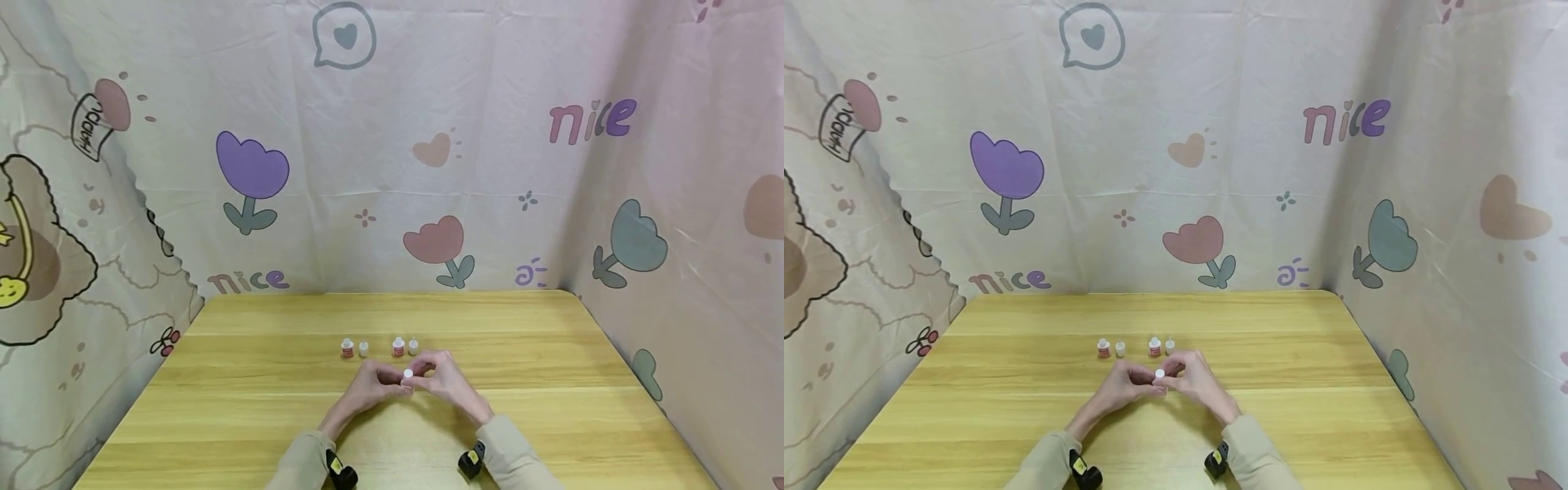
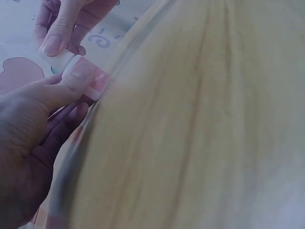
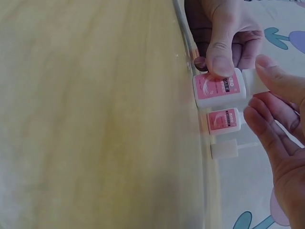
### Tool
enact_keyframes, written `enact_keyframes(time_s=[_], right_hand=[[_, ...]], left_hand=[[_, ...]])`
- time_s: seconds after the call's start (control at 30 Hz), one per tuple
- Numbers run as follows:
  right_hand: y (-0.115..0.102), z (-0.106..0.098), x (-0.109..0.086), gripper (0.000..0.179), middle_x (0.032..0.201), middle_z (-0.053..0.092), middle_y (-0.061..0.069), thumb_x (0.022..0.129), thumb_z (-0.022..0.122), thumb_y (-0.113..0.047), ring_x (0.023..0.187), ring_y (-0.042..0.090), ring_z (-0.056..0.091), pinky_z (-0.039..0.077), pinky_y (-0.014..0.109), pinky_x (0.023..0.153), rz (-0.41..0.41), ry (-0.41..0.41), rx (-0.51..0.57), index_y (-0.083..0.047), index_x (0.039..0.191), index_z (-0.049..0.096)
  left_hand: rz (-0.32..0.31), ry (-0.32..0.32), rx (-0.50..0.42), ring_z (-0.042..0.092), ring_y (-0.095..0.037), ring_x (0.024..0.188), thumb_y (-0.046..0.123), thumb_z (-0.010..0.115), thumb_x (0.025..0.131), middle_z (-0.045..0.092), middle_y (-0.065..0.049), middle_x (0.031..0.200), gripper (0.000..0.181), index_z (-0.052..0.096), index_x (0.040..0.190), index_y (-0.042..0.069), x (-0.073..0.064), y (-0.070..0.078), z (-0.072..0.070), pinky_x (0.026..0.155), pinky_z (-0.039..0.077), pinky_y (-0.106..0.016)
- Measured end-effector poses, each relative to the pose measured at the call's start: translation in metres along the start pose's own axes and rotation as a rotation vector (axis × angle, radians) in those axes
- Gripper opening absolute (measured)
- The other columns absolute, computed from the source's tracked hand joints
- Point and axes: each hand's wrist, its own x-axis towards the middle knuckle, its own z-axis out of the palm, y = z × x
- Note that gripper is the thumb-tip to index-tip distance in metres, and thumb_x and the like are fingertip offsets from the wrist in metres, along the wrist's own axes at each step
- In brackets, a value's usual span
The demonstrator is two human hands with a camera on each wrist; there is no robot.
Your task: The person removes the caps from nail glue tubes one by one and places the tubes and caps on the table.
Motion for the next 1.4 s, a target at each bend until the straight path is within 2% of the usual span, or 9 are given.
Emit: enact_keyframes(time_s=[0.07, 0.2, 0.4, 0.57, 0.7, 0.87, 1.1, 1.4], right_hand=[[-0.0019, -0.0001, 0.0004, 0.013, 0.081, 0.074, 0.015, 0.08, 0.081, -0.001, 0.071, 0.021, 0.069, 0.06, 0.029, 0.071, 0.008, -0.013, -0.017, 0.0, 0.09, 0.073], [-0.0004, -0.0007, -0.0003, 0.012, 0.084, 0.076, 0.009, 0.082, 0.08, -0.005, 0.074, 0.012, 0.069, 0.059, 0.026, 0.075, -0.01, -0.035, -0.052, -0.005, 0.094, 0.075], [0.0007, -0.0005, -0.0012, 0.015, 0.088, 0.076, 0.007, 0.084, 0.079, -0.006, 0.077, 0.011, 0.07, 0.06, 0.028, 0.078, -0.022, -0.044, -0.069, -0.004, 0.098, 0.075], [-0.0007, 0.0003, -0.0006, 0.015, 0.085, 0.075, 0.006, 0.081, 0.083, -0.011, 0.076, 0.004, 0.067, 0.06, 0.025, 0.076, 0.023, -0.018, -0.032, -0.007, 0.093, 0.074], [-0.0009, 0.0017, 0.0, 0.014, 0.082, 0.075, 0.004, 0.079, 0.084, -0.012, 0.074, -0.001, 0.064, 0.06, 0.024, 0.073, 0.024, -0.005, -0.039, -0.008, 0.088, 0.074], [-0.0005, 0.0019, 0.0004, 0.012, 0.083, 0.075, 0.004, 0.081, 0.082, -0.009, 0.073, 0.002, 0.065, 0.06, 0.027, 0.072, -0.003, -0.009, -0.062, -0.007, 0.09, 0.075], [0.0002, 0.0002, 0.0001, 0.013, 0.088, 0.076, 0.005, 0.083, 0.08, -0.009, 0.078, 0.01, 0.069, 0.059, 0.026, 0.079, -0.029, -0.027, -0.083, -0.006, 0.095, 0.076], [-0.0012, 0.0009, -0.0002, 0.015, 0.082, 0.075, 0.004, 0.08, 0.084, -0.014, 0.073, 0.002, 0.065, 0.061, 0.029, 0.073, 0.046, 0.023, -0.039, -0.009, 0.09, 0.074]], left_hand=[[-0.008, -0.011, 0.018, 0.074, -0.007, 0.08, 0.01, 0.081, 0.083, 0.08, -0.011, 0.093, 0.017, 0.079, 0.1, 0.006, 0.0, 0.0007, -0.0008, 0.074, 0.059, -0.022], [-0.019, -0.022, 0.04, 0.074, -0.008, 0.08, 0.012, 0.081, 0.083, 0.08, -0.01, 0.094, 0.018, 0.079, 0.101, 0.008, -0.0004, 0.0014, -0.0016, 0.074, 0.059, -0.023], [-0.038, 0.0, 0.033, 0.073, -0.007, 0.077, 0.014, 0.082, 0.082, 0.08, -0.008, 0.094, 0.018, 0.08, 0.1, 0.01, -0.0013, 0.0005, -0.0001, 0.072, 0.059, -0.023], [-0.024, 0.011, 0.023, 0.074, -0.005, 0.077, 0.015, 0.083, 0.082, 0.08, -0.009, 0.093, 0.019, 0.08, 0.1, 0.009, -0.0022, 0.0004, 0.0004, 0.072, 0.06, -0.023], [-0.028, 0.002, 0.018, 0.074, -0.005, 0.078, 0.013, 0.082, 0.082, 0.08, -0.009, 0.093, 0.018, 0.08, 0.1, 0.009, -0.0027, 0.0011, 0.0, 0.073, 0.06, -0.024], [-0.018, -0.003, -0.002, 0.075, -0.007, 0.082, 0.01, 0.08, 0.084, 0.08, -0.011, 0.094, 0.017, 0.079, 0.1, 0.006, -0.002, -0.0008, -0.0002, 0.076, 0.06, -0.023], [0.007, -0.001, -0.007, 0.075, -0.008, 0.084, 0.009, 0.08, 0.085, 0.079, -0.012, 0.096, 0.018, 0.079, 0.102, 0.005, -0.0019, -0.0017, -0.0003, 0.077, 0.06, -0.023], [-0.01, 0.023, -0.02, 0.076, -0.011, 0.081, 0.013, 0.082, 0.083, 0.08, -0.01, 0.093, 0.017, 0.08, 0.1, 0.008, -0.0025, -0.0013, 0.0011, 0.072, 0.06, -0.023]])
